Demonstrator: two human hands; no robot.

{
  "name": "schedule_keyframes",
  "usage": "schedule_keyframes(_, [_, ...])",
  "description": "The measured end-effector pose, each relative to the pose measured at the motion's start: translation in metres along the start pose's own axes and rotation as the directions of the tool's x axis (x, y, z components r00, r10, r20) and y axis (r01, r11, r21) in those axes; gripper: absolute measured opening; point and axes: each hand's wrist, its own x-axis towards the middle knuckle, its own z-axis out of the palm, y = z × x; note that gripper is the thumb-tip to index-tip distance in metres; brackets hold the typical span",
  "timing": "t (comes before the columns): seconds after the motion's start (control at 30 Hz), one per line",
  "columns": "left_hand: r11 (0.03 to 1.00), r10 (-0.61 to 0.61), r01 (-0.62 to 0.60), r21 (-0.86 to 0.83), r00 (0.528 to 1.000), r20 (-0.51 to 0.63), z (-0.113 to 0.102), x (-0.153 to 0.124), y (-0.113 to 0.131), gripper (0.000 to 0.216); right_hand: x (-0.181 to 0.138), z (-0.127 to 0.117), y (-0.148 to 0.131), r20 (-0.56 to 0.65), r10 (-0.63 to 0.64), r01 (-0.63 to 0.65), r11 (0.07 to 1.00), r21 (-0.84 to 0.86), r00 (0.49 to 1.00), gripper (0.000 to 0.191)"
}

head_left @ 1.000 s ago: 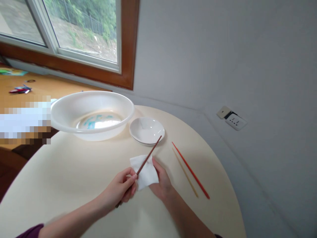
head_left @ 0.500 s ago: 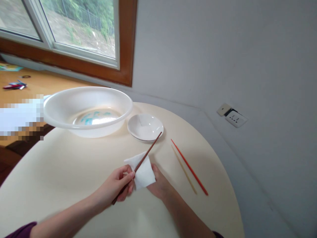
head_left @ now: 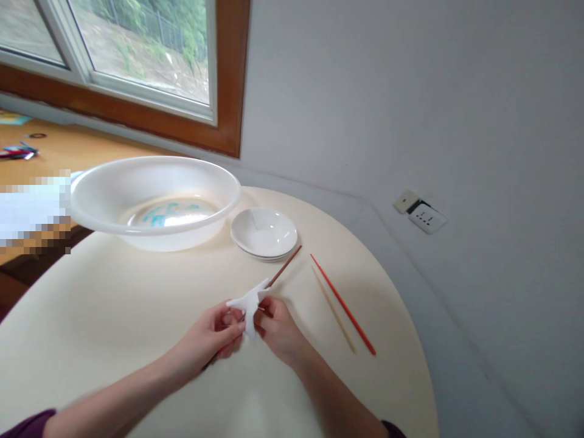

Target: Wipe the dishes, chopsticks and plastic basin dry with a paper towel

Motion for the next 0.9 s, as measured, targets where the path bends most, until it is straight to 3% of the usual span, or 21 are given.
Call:
schedule_keyframes(0.23, [0.999, 0.009, -0.01, 0.036, 1.0, 0.025, -0.004, 0.002, -0.005, 0.042, 0.001, -0.003, 0.005, -0.027, -0.035, 0.034, 0.998, -0.047, 0.999, 0.031])
schedule_keyframes(0.53, [0.994, -0.054, 0.05, 0.101, 0.998, 0.037, -0.007, 0.001, -0.008, 0.054, 0.002, -0.001, 0.004, -0.009, -0.046, 0.046, 0.999, -0.015, 0.999, 0.03])
schedule_keyframes(0.9, [0.994, -0.051, 0.049, 0.097, 0.999, 0.015, -0.009, 0.002, -0.011, 0.043, 0.0, 0.001, 0.0, -0.01, -0.037, 0.037, 0.999, 0.011, 0.999, 0.032])
